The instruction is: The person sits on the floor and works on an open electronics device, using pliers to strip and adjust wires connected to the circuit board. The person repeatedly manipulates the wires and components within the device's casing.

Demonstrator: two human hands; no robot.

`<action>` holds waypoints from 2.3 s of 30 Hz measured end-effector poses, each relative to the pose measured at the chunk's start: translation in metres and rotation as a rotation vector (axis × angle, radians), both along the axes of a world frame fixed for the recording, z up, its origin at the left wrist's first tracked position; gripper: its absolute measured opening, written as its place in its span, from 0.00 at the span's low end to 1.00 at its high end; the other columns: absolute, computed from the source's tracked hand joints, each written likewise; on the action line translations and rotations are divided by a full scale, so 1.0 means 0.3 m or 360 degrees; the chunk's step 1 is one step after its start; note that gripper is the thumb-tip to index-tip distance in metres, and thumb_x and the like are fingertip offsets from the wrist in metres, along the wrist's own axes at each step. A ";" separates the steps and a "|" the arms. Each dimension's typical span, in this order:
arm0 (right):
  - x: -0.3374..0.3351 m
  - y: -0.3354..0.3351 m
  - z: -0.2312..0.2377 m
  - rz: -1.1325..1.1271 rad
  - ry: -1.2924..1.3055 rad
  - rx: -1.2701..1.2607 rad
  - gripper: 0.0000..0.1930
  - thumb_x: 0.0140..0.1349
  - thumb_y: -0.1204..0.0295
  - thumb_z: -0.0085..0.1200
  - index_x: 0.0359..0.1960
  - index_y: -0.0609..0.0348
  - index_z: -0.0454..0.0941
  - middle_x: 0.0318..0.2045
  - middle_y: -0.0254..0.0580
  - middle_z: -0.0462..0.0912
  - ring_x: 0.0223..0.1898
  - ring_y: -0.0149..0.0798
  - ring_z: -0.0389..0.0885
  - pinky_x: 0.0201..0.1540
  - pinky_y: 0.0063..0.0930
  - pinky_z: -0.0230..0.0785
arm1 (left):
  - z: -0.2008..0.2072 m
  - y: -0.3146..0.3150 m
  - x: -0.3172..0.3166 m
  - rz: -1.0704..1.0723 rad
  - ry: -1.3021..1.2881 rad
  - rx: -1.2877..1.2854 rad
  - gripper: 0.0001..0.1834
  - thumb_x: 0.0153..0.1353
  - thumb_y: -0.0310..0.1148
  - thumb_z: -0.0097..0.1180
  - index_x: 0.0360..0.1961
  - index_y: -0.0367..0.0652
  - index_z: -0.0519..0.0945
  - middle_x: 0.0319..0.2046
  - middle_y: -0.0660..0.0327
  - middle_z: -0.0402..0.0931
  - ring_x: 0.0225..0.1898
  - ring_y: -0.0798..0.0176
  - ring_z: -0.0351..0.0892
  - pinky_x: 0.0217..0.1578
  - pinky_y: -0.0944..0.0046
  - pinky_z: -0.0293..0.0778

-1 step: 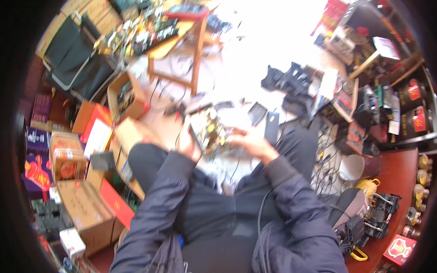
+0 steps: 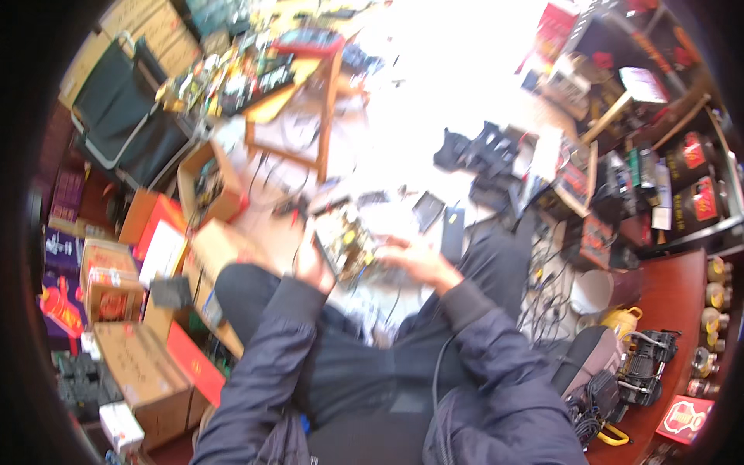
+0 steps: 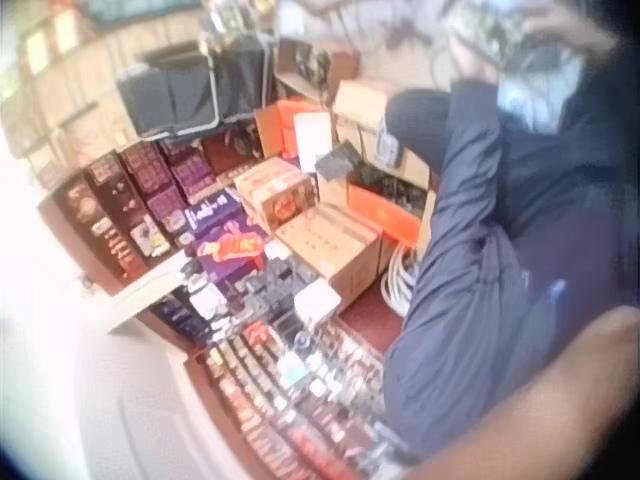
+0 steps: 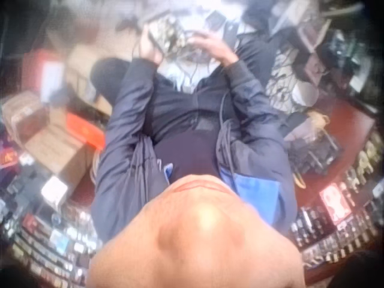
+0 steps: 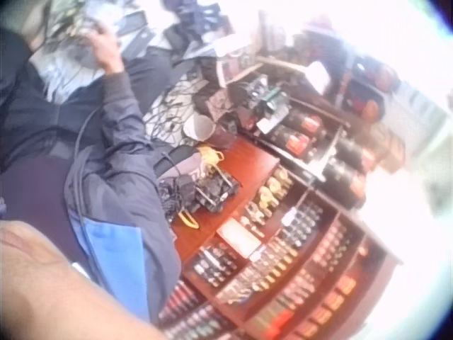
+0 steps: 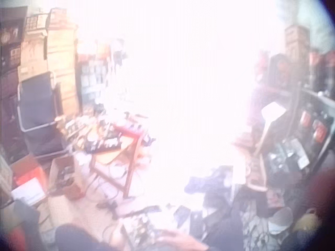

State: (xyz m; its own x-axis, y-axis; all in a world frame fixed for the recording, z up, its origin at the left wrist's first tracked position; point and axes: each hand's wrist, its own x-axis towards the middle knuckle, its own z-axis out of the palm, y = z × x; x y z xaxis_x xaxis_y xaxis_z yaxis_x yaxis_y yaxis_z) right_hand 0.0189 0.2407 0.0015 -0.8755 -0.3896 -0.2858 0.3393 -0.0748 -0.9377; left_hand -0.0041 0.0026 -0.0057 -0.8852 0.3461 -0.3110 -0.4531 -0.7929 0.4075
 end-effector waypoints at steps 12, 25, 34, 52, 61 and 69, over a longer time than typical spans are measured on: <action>-0.028 0.043 -0.021 -0.0216 -0.0209 -0.0059 0.32 0.73 0.60 0.60 0.68 0.73 0.70 0.53 0.51 0.83 0.47 0.39 0.88 0.51 0.30 0.81 | 0.036 -0.177 -0.131 0.0486 0.0048 -0.0084 0.35 0.78 0.60 0.39 0.68 0.43 0.74 0.63 0.54 0.78 0.62 0.47 0.77 0.66 0.44 0.71; -0.177 0.355 0.092 -0.0540 -0.0021 0.0043 0.20 0.73 0.69 0.59 0.61 0.68 0.76 0.46 0.52 0.88 0.41 0.44 0.91 0.44 0.33 0.84 | 0.217 -0.701 -0.269 0.0862 0.0244 -0.0444 0.38 0.78 0.61 0.36 0.71 0.40 0.71 0.68 0.51 0.74 0.66 0.42 0.74 0.68 0.39 0.68; -0.190 0.370 0.042 -0.0505 -0.0066 0.0266 0.23 0.74 0.63 0.56 0.63 0.66 0.76 0.48 0.47 0.87 0.45 0.37 0.89 0.47 0.28 0.80 | 0.144 -0.775 -0.251 0.1272 -0.0005 -0.0694 0.35 0.79 0.59 0.38 0.66 0.39 0.75 0.65 0.50 0.77 0.64 0.43 0.76 0.67 0.39 0.70; -0.254 0.401 -0.119 -0.0372 0.0134 0.0631 0.24 0.72 0.66 0.60 0.63 0.71 0.76 0.43 0.41 0.85 0.38 0.29 0.84 0.41 0.22 0.74 | 0.207 -0.712 -0.190 0.1143 -0.0011 -0.0719 0.33 0.79 0.58 0.38 0.66 0.40 0.74 0.62 0.50 0.78 0.62 0.44 0.77 0.66 0.39 0.71; -0.238 0.419 -0.115 -0.0377 0.0172 0.0659 0.24 0.72 0.65 0.60 0.62 0.70 0.76 0.43 0.42 0.86 0.38 0.29 0.84 0.41 0.22 0.74 | 0.222 -0.688 -0.195 0.1144 0.0017 -0.0684 0.33 0.79 0.57 0.39 0.65 0.39 0.75 0.61 0.50 0.79 0.61 0.44 0.78 0.65 0.38 0.72; -0.229 0.417 -0.112 -0.0412 0.0214 0.0644 0.23 0.72 0.66 0.59 0.62 0.71 0.76 0.42 0.42 0.86 0.37 0.28 0.84 0.39 0.20 0.74 | 0.225 -0.687 -0.192 0.1176 0.0016 -0.0621 0.33 0.79 0.56 0.36 0.66 0.38 0.74 0.61 0.49 0.79 0.62 0.44 0.78 0.65 0.39 0.72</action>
State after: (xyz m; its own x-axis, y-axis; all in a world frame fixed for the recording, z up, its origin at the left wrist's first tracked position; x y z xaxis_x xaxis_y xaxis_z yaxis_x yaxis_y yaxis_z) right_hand -0.0499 0.3658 -0.0321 -0.9683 -0.0359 -0.2472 0.2319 0.2384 -0.9431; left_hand -0.0618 -0.2035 0.0618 -0.8454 -0.4555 -0.2792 0.1332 -0.6858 0.7155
